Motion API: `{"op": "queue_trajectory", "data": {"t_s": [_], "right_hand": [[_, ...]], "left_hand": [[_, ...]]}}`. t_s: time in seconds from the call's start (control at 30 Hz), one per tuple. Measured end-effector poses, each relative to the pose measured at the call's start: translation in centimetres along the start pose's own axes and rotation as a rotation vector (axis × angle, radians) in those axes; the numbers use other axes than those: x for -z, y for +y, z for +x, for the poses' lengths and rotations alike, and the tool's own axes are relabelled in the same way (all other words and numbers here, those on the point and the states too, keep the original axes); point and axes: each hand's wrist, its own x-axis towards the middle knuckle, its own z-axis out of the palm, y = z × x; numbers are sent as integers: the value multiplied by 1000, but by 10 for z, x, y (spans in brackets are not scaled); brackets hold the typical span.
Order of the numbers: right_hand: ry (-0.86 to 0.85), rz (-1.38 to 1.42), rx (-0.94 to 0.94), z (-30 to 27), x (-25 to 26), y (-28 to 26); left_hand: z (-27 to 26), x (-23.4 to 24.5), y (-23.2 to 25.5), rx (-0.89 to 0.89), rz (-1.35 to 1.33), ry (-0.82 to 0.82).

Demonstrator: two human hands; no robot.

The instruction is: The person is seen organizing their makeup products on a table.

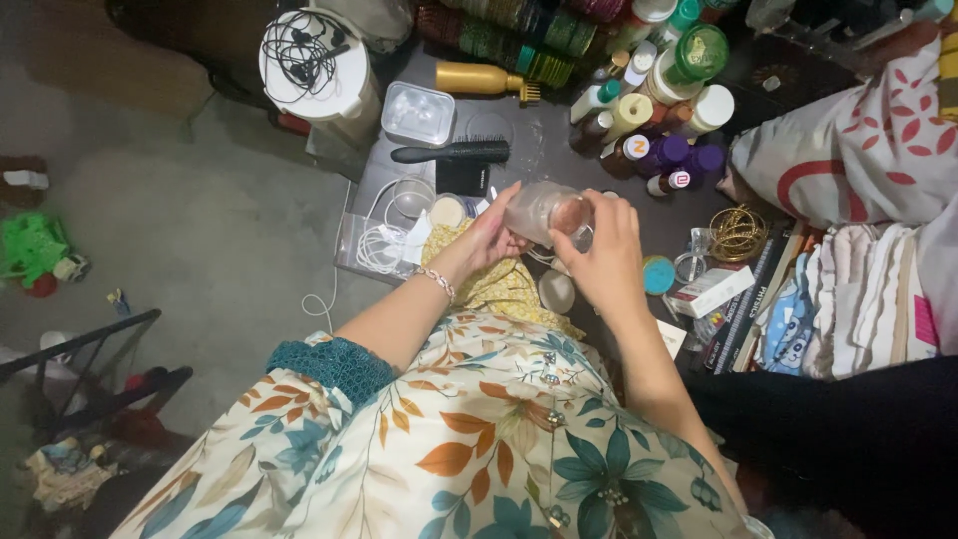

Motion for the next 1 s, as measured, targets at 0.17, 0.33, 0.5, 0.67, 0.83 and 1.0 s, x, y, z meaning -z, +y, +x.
{"op": "queue_trajectory", "data": {"t_s": [0.17,0.33,0.5,0.67,0.83,1.0], "right_hand": [[4,-48,38,0,1,2],[-26,-5,59,-2,-2,-2],[-52,6,73,-2,1,-8],[-46,32,82,-2,4,-10],[54,43,70,-4,4,5],[89,68,-125,-15,-1,67]], "left_hand": [[2,-2,1,31,-39,18],[1,1,0,14,-70,11],[5,6,-4,16,-99,11],[9,9,-6,6,-137,-66],[-3,1,3,23,-154,-9],[-9,1,5,-29,-221,-124]]}}
